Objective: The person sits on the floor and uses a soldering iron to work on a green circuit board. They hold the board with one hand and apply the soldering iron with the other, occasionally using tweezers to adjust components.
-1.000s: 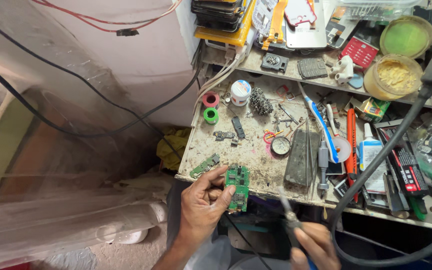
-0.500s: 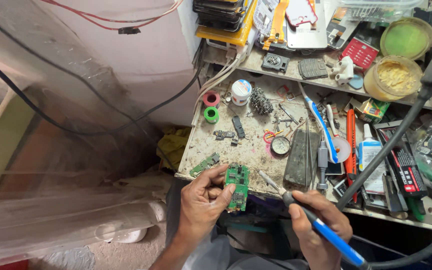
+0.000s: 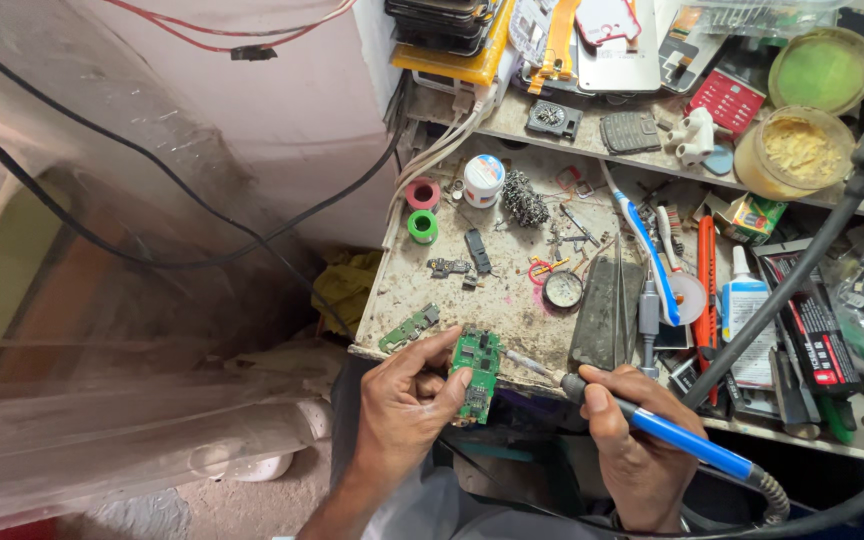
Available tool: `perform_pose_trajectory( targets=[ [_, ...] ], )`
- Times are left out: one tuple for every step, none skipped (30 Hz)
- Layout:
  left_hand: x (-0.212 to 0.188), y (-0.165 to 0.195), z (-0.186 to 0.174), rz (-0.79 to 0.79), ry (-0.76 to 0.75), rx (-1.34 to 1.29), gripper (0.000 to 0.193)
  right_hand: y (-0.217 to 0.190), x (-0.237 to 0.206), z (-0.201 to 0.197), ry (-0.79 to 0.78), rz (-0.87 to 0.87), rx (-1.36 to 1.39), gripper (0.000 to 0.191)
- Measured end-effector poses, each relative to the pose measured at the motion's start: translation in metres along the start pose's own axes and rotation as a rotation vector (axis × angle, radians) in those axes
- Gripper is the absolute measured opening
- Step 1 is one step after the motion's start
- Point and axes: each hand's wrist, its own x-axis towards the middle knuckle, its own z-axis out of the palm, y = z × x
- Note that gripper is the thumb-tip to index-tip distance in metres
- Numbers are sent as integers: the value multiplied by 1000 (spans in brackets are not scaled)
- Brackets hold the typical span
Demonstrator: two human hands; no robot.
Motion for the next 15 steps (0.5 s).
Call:
perform_pose_trajectory(
  targets=[
    [0,0,0,-4,0,-3,46,0,0,0,-4,-9,-13,19],
    [-1,0,0,-8,-1,-6,46,0,1,0,-7,-12,-11,19],
    [-1,0,0,-12,-1,-9,45,0,1,0,-10,-15,-10,19],
    [-1,0,0,-4,-1,-5,45,1,1,0,-12,-18,-9,19],
    [-1,-1,0,4,-1,-2,45,1,1,0,-10,-15,-4,19],
    [-2,-1,0,11,0,1,45,1,1,0,-9,-12,2,19],
    [-2,-1,1,3,-2,-11,45,2,1,0,-8,-9,8,19],
    [-2,-2,1,-5,-4,-23,45,2,1,0,-8,-11,6,19],
    [-2,-2,1,-13,-4,-35,46,3,1,-1,-9,-14,5,19],
    [-1,-3,1,-11,-1,-29,46,3,2,-1,-10,-17,4,19],
    [-1,-3,1,-10,1,-24,45,3,1,-1,-10,-9,7,19],
    [-1,-3,2,-9,3,-19,45,4,1,-2,-10,-1,11,19],
    [-1,-3,2,-7,2,-22,45,4,1,-2,-10,7,15,20],
    [-1,-3,2,-4,2,-25,45,5,1,-2,-12,4,21,20],
    [-1,-3,2,-2,1,-29,45,5,1,-2,-15,1,28,20]
  ],
)
